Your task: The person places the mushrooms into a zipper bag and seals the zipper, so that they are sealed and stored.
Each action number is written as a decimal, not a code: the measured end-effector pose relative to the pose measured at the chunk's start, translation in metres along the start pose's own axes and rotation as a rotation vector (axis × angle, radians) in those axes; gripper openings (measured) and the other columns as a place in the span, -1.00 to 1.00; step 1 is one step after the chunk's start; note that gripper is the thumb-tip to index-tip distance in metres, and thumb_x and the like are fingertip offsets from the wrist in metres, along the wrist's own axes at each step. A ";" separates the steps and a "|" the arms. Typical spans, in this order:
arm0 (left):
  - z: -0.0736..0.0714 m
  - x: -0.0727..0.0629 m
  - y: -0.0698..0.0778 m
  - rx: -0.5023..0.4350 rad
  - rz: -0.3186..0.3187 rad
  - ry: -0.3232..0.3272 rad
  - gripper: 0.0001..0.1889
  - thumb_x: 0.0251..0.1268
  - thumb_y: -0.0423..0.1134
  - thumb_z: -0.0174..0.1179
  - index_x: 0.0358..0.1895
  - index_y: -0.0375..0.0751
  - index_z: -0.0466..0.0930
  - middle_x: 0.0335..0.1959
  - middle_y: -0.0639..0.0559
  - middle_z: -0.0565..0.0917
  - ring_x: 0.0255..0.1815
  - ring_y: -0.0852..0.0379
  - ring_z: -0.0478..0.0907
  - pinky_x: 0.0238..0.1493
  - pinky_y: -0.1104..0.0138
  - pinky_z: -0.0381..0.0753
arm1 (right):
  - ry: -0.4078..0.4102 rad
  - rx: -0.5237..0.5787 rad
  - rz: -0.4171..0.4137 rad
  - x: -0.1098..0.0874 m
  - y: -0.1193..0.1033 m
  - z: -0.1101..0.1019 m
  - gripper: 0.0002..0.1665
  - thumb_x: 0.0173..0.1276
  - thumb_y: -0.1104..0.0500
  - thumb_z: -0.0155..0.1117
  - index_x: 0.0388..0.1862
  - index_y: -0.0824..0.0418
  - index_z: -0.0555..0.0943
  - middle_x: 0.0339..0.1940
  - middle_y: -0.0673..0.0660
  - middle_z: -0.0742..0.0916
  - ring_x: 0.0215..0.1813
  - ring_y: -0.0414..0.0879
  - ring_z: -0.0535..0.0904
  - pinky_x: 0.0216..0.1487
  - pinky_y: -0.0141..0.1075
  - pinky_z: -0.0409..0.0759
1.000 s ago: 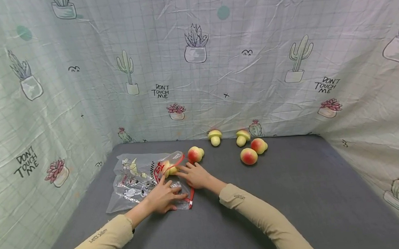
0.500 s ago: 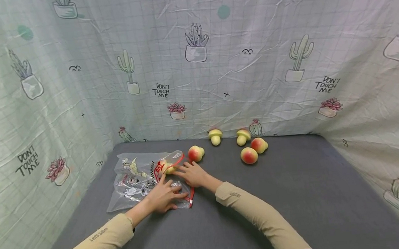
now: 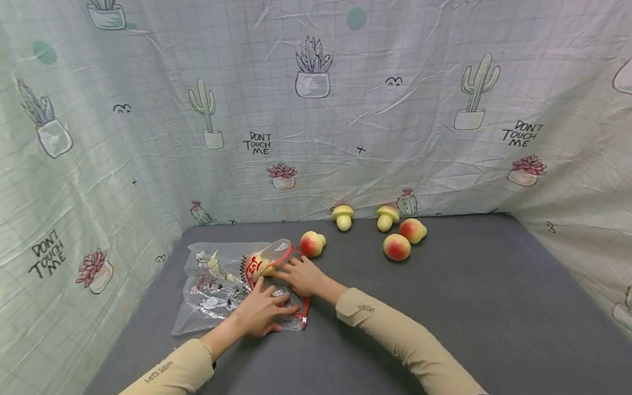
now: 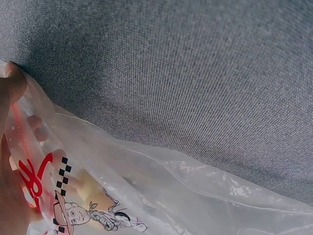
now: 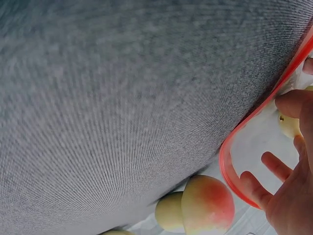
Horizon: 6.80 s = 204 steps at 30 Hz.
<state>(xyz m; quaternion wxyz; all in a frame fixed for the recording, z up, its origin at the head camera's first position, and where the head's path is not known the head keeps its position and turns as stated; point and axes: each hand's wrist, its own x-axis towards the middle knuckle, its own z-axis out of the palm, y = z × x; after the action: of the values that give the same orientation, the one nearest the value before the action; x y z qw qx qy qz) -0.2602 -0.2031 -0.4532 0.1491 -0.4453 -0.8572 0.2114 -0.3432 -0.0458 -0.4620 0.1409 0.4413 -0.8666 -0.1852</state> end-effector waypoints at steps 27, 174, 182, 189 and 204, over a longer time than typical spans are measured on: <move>0.001 0.001 0.002 0.028 -0.007 -0.017 -0.44 -0.04 0.23 0.13 0.14 0.35 0.38 0.01 0.16 0.55 -0.16 0.04 0.46 0.02 -0.14 0.30 | 0.071 0.080 -0.037 -0.030 0.017 -0.010 -0.32 0.24 -0.02 0.09 0.34 -0.13 0.17 0.36 -0.11 0.30 0.10 -0.14 0.35 -0.07 -0.25 0.46; -0.003 0.002 0.009 -0.065 -0.055 -0.039 -0.43 -0.05 0.13 0.20 0.15 0.25 0.40 0.03 0.08 0.57 -0.15 0.02 0.51 0.07 -0.14 0.27 | 0.253 0.207 0.386 -0.197 0.163 0.068 -0.15 -0.13 0.10 0.42 0.22 0.17 0.34 -0.09 0.23 0.50 -0.04 0.16 0.36 -0.29 0.03 0.38; -0.004 0.002 0.010 -0.067 -0.061 -0.055 -0.43 -0.03 0.13 0.19 0.16 0.26 0.39 0.04 0.08 0.57 -0.13 0.02 0.52 0.08 -0.13 0.27 | 0.255 0.186 0.391 -0.197 0.163 0.070 -0.21 -0.10 0.21 0.35 0.20 0.17 0.34 -0.13 0.22 0.48 -0.09 0.14 0.35 -0.31 -0.01 0.37; -0.004 0.002 0.010 -0.063 -0.057 -0.051 -0.43 -0.04 0.14 0.19 0.16 0.26 0.39 0.04 0.08 0.56 -0.13 0.01 0.52 0.08 -0.14 0.28 | 0.240 0.181 0.390 -0.196 0.164 0.072 -0.21 -0.11 0.22 0.39 0.18 0.18 0.35 -0.13 0.24 0.47 -0.08 0.16 0.35 -0.29 0.00 0.38; -0.004 0.001 0.010 -0.062 -0.060 -0.051 -0.43 -0.04 0.13 0.19 0.16 0.26 0.39 0.04 0.08 0.57 -0.12 0.01 0.52 0.08 -0.14 0.27 | 0.254 0.219 0.369 -0.199 0.163 0.070 -0.25 -0.12 0.23 0.38 0.14 0.23 0.36 -0.12 0.19 0.56 -0.01 0.13 0.36 -0.19 0.01 0.38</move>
<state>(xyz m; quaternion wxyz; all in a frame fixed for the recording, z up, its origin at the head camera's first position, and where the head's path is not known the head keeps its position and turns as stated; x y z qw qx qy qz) -0.2520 -0.1958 -0.4545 0.1198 -0.4183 -0.8798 0.1915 -0.3747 0.2189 -0.4677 0.2318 0.3078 -0.9228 -0.0043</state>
